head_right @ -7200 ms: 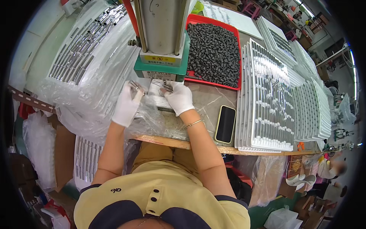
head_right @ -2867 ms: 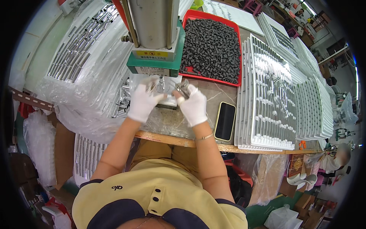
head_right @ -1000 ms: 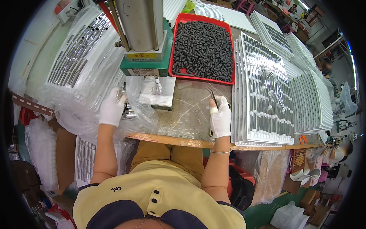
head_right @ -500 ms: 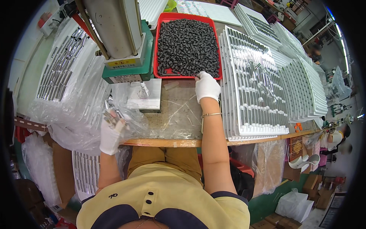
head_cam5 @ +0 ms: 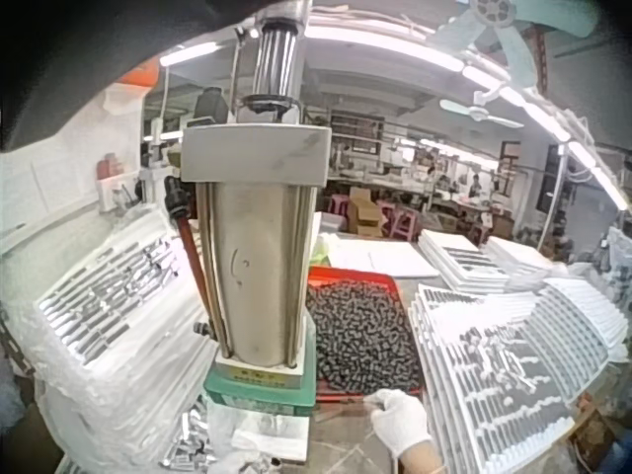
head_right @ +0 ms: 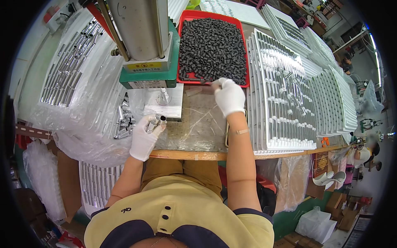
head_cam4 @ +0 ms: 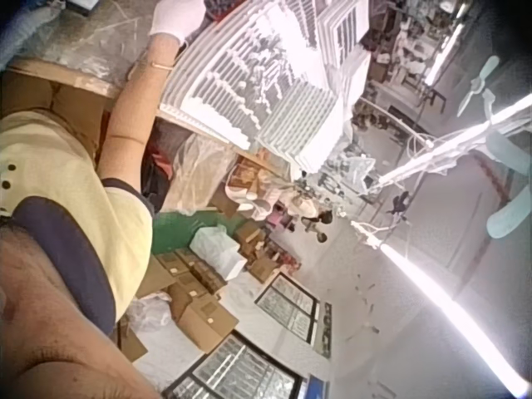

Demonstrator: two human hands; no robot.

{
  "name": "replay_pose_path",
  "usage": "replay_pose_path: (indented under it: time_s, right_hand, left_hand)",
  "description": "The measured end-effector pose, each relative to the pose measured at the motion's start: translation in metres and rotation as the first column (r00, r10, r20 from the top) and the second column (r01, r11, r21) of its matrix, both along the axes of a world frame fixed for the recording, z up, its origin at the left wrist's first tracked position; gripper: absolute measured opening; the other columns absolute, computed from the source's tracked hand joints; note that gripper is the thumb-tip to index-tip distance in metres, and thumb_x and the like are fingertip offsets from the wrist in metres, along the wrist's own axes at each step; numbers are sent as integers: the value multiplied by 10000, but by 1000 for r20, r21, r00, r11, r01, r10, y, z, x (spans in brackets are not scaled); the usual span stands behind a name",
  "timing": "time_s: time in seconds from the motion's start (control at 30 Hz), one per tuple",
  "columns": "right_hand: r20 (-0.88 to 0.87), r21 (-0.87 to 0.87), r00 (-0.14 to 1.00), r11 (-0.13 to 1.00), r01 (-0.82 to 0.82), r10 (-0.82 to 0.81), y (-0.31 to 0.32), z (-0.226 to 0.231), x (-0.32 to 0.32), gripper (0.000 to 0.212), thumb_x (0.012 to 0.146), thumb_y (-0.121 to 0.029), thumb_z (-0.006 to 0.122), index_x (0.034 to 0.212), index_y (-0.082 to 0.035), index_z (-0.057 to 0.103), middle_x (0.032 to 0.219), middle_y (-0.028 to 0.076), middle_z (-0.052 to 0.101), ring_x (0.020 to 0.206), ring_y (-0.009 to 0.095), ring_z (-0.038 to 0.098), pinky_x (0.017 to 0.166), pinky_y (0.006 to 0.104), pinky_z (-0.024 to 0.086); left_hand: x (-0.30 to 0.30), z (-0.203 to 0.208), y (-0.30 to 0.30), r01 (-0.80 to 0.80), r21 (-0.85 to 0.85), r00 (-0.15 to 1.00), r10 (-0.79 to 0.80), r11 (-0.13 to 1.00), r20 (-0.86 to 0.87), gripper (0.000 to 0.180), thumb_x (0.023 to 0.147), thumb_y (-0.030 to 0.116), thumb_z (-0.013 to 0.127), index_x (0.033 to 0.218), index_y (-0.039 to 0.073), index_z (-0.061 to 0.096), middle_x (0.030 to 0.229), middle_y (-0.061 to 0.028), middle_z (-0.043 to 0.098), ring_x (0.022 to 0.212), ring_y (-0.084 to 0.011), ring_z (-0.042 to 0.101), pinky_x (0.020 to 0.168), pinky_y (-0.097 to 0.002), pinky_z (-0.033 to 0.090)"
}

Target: Assembling small metal components using manual pressure and packaging them into plastic bags.

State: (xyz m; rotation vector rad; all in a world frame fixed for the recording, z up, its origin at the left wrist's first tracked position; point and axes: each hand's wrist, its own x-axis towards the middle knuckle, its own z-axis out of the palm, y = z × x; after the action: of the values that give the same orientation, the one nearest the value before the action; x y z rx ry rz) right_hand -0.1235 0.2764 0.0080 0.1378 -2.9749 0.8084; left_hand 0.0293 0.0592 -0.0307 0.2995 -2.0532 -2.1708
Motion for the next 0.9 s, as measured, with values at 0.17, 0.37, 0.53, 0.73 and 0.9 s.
replay_pose_path:
  time_s: [0.17, 0.37, 0.53, 0.73, 0.9]
  right_hand:
    - [-50, -386, 909, 832, -399, 413, -1, 40, 76, 110, 776, -83, 663, 880, -69, 695, 804, 127, 667, 707, 253, 631, 673, 312, 495]
    - [-73, -12, 891, 892, -451, 449, 8, 63, 99, 86, 794, -162, 649, 843, -96, 673, 791, 95, 651, 737, 293, 625, 662, 360, 501]
    - [-154, 234, 870, 873, -428, 468, 16, 66, 114, 106, 766, -158, 667, 750, -79, 598, 692, 92, 584, 644, 290, 595, 586, 386, 477]
    - [-270, 30, 924, 961, -274, 271, 67, 83, 121, 161, 769, -75, 676, 930, -86, 663, 842, 110, 657, 756, 289, 637, 690, 334, 515]
    - [-47, -63, 865, 866, 496, -499, 142, 78, 76, 186, 919, -200, 554, 1046, -82, 624, 985, 137, 671, 882, 311, 647, 789, 387, 502]
  left_hand:
    - [-1, 2, 10, -14, -234, 991, -18, 972, -133, 233, 742, 7, 745, 923, 26, 599, 838, 4, 592, 728, -72, 530, 672, -227, 454]
    - [0, 11, 37, 28, -211, 985, -63, 977, -161, 263, 692, 13, 780, 905, 35, 628, 821, -6, 617, 719, -77, 553, 668, -228, 464]
    - [-4, 10, 60, 57, -315, 973, -123, 947, -194, 249, 684, -11, 760, 896, 40, 638, 820, -15, 621, 703, -76, 559, 642, -234, 472]
    - [0, 1, 65, 65, -39, 983, -71, 997, -172, 212, 737, 13, 727, 921, 34, 624, 839, -17, 611, 731, -92, 559, 645, -239, 466]
    - [3, 12, 51, 67, 79, 996, -62, 995, -59, 213, 762, -23, 689, 953, 32, 613, 854, -1, 587, 739, -79, 525, 640, -217, 448]
